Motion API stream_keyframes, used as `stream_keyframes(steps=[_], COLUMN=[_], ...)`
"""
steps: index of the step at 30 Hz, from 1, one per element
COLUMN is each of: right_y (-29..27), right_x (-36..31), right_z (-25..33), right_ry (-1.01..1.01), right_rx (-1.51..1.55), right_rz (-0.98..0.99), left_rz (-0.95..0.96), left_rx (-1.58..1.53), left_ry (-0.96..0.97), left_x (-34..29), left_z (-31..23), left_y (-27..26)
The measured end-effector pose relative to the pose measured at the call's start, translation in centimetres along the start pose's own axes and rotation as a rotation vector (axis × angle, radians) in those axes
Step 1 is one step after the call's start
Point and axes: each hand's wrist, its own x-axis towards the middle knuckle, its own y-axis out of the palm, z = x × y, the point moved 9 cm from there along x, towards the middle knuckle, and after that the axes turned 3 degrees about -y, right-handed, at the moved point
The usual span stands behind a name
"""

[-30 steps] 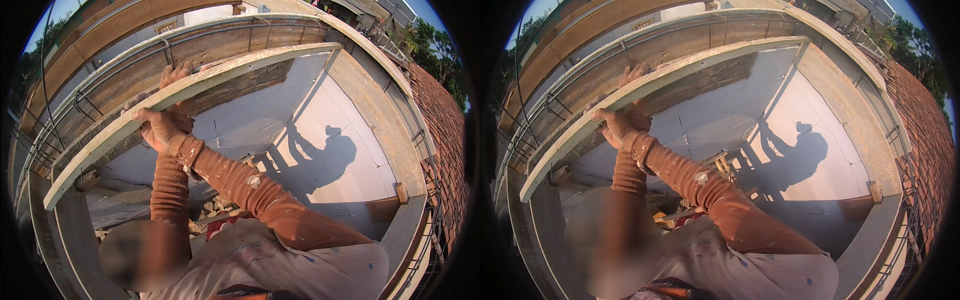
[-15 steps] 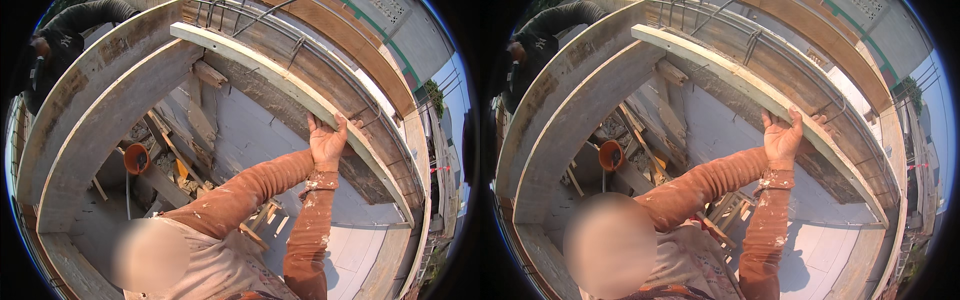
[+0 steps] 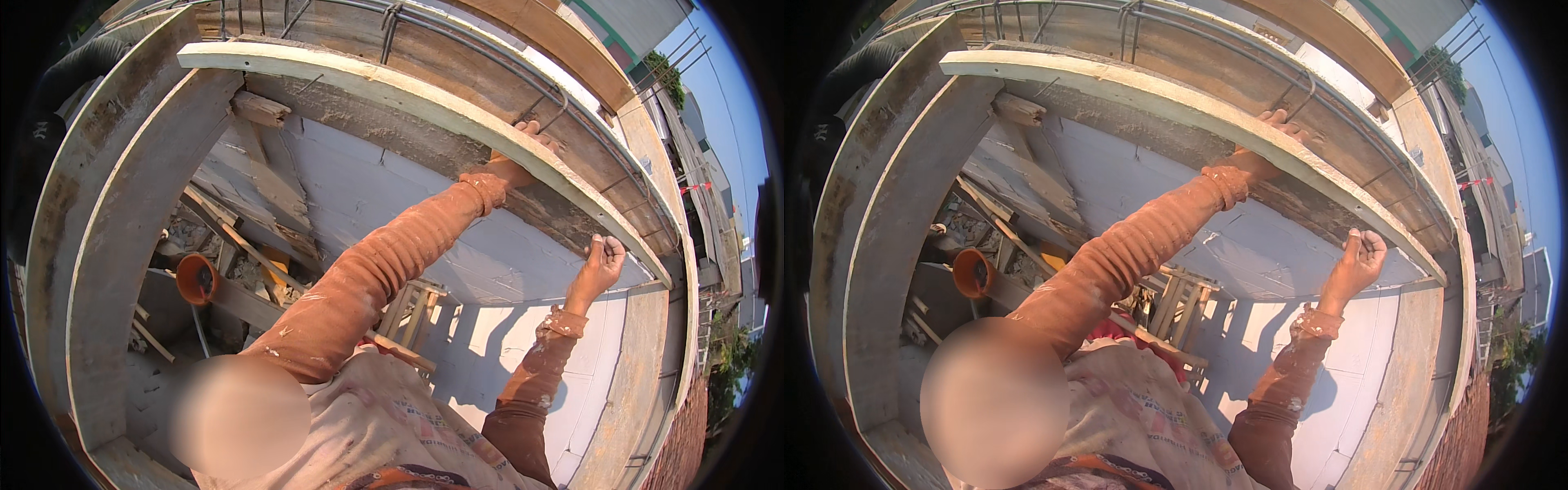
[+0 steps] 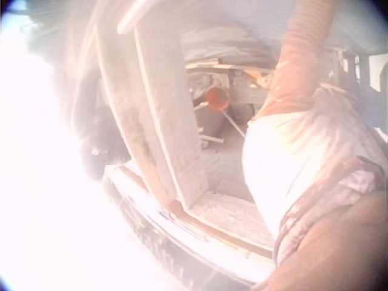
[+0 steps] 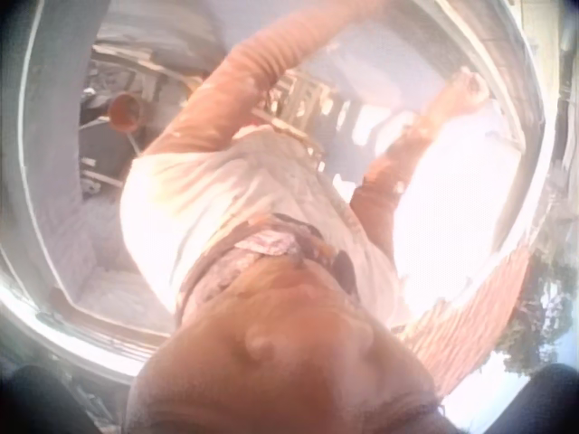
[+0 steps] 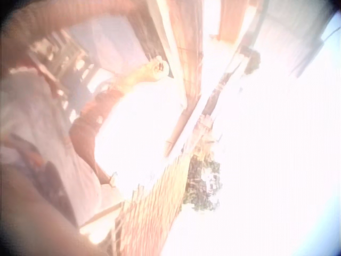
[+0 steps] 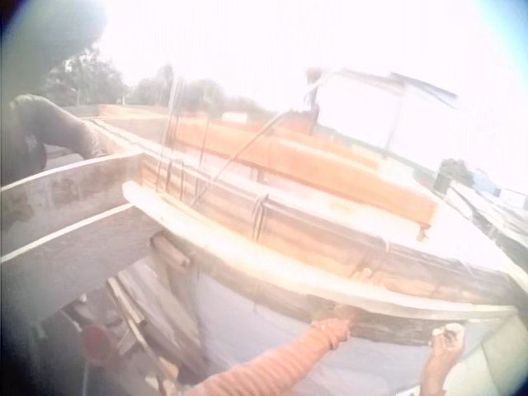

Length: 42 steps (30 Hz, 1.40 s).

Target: The person constructs wooden formwork and positions rebar for a concrete structure using a hammer and manual placement.

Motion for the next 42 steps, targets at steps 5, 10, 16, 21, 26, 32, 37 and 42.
stream_keyframes(steps=[5, 10, 16, 21, 26, 32, 37, 42], right_y=[-7.9, -10.3, -6.3, -1.7, -2.3, -2.7, -2.6, -2.6], right_x=[2.7, 4.6, 6.7, 9.1, 8.9, 10.2, 10.6, 10.5], right_z=[-8.2, -6.3, 2.4, 1.2, 2.2, 3.7, 3.7, 4.3], right_ry=[0.224, -0.108, -0.960, -0.932, -0.991, -1.009, -0.986, -0.974], right_rx=[0.146, -0.453, -0.692, -0.774, -0.606, -0.536, -0.539, -0.489], right_rz=[-0.163, -0.256, 0.131, 0.564, 0.467, 0.450, 0.456, 0.440], left_rz=[-0.190, -0.195, -0.195, -0.221, -0.216, -0.512, -0.687, -0.853], left_rx=[-0.004, 0.112, 0.201, 0.269, 0.294, 0.003, 0.320, 0.343], left_ry=[0.040, 0.009, -0.016, -0.073, -0.096, -0.070, -0.059, -0.182], left_x=[-0.6, -0.5, -0.7, -1.0, -0.9, -2.0, -3.2, -4.6], left_z=[-0.2, 0.0, 0.3, 0.3, 0.2, 0.0, -1.2, -0.7], left_y=[-1.0, -0.9, -0.4, -0.7, -0.9, -3.0, -3.9, -4.2])
